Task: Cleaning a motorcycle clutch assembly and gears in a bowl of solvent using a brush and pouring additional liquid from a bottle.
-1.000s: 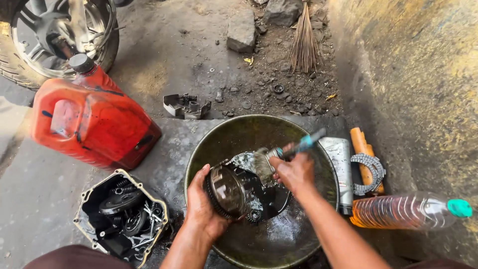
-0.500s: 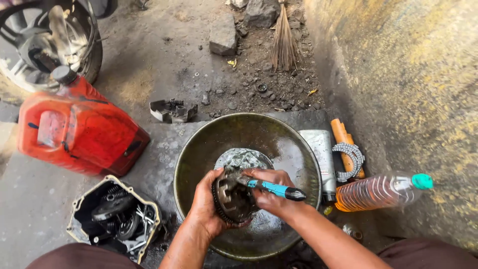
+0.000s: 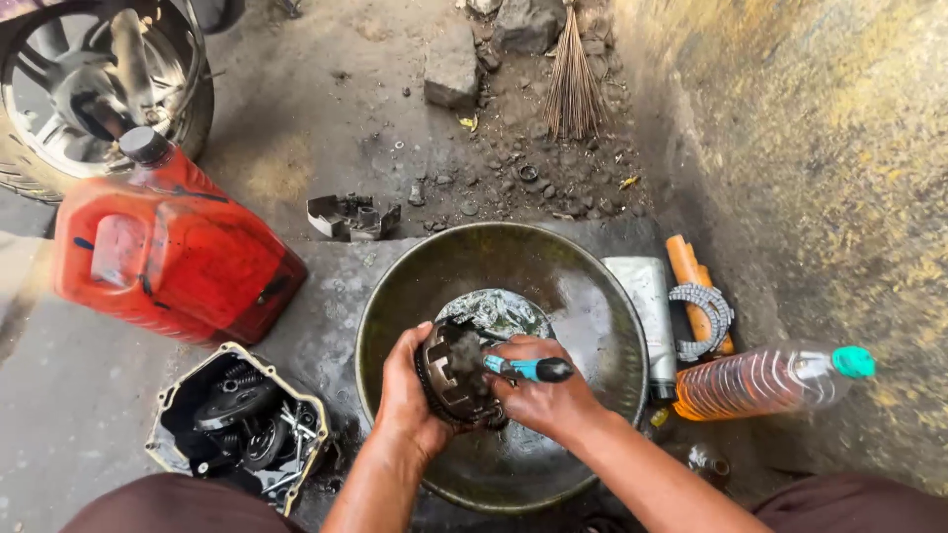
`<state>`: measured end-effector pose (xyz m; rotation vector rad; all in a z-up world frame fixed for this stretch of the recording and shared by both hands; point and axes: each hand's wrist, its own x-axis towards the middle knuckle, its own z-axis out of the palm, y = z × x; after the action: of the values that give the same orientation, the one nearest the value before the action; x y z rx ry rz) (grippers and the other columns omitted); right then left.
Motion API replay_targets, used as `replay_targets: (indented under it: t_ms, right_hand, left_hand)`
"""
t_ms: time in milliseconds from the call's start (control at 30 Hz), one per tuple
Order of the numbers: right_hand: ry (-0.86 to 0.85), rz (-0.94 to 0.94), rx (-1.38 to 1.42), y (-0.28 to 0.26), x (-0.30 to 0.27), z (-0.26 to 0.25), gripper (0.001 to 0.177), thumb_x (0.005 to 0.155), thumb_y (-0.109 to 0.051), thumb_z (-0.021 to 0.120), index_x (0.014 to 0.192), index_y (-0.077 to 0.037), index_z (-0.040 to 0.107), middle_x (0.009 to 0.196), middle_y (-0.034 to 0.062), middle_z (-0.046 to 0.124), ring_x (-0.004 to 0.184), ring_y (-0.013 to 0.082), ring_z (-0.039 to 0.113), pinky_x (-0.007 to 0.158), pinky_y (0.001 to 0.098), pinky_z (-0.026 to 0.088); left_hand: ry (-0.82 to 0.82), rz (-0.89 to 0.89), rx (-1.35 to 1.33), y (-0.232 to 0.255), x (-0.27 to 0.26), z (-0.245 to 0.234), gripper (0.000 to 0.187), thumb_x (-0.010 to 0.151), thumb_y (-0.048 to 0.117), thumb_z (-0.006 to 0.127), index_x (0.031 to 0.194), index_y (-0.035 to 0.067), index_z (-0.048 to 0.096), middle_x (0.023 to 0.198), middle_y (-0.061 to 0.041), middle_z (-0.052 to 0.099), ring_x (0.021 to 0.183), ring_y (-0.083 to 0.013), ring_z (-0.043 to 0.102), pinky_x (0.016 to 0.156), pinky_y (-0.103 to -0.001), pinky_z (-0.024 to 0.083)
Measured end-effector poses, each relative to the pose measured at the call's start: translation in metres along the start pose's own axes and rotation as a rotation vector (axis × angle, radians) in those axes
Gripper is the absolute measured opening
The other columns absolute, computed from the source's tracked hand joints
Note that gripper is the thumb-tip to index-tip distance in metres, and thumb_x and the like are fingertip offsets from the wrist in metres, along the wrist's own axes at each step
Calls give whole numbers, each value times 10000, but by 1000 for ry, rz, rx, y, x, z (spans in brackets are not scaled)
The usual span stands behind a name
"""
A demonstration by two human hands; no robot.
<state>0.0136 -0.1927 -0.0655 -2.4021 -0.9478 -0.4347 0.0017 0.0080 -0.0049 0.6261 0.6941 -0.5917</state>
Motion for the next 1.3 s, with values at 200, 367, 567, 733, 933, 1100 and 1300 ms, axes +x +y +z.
replay_targets:
  t_ms: [200, 367, 567, 733, 933, 1100, 1300]
  right_hand:
    - [-295, 672, 587, -47, 32, -25, 291, 769, -227, 853, 1002, -86, 749, 942, 110, 759, 832, 210, 713, 704, 354, 567]
    - [-281, 886, 403, -31, 39, -16, 326, 814, -299, 805, 1086, -124, 768, 911, 128, 784, 765, 222, 699, 687, 352, 539]
    - [-387, 1010, 143, 36, 1, 36, 372, 845, -265, 775, 1097, 2, 712, 962, 159, 771, 858, 243, 717, 735, 371, 576]
    - [-520, 1194, -3, 54, -11, 8, 454, 854, -307, 807, 1201, -35, 697, 1077, 186, 748, 1010, 285, 716, 899, 364, 563]
    - [-282, 723, 244, 34, 50, -103, 433, 794, -185, 754, 1222, -128, 731, 1160, 146, 768, 1042, 298, 755, 838, 415, 596]
    - [-464, 573, -271, 24, 53, -203, 390, 783, -39, 786, 1167, -106, 774, 1168, 93, 741, 1054, 234, 695, 809, 385, 572]
    - [-871, 700, -148, 137, -132, -229, 226, 784, -150, 763, 1000, -89, 790, 1034, 66, 812, 924, 191, 728, 866, 384, 577]
  left_hand:
    - [32, -54, -1, 3, 9, -5, 602, 848, 640, 462, 1081, 132, 686, 1033, -147, 724, 956, -350, 676, 853, -627, 520]
    - [63, -152, 50, -7, -3, 6, 589, 817, 634, 446, 1124, 199, 698, 1143, -149, 717, 1056, -370, 652, 887, -648, 488]
    - [188, 16, 140, -8, 12, -8, 642, 802, 668, 478, 1204, 200, 654, 1218, -147, 663, 1076, -364, 624, 930, -703, 415]
    - [272, 53, 170, 1, -7, -1, 643, 810, 679, 580, 1255, 218, 646, 1168, -147, 693, 1070, -357, 634, 930, -630, 443]
    - [96, 268, 203, -7, -13, -7, 463, 819, 515, 676, 1144, 186, 698, 917, -99, 762, 727, -265, 714, 585, -478, 519]
    - [76, 268, 110, -1, -33, 4, 391, 792, 444, 715, 1056, 157, 688, 848, -36, 749, 652, -181, 729, 518, -420, 574]
    - [-32, 237, 121, -1, -37, -10, 508, 796, 553, 656, 1095, 146, 704, 954, -129, 747, 810, -296, 723, 666, -571, 567]
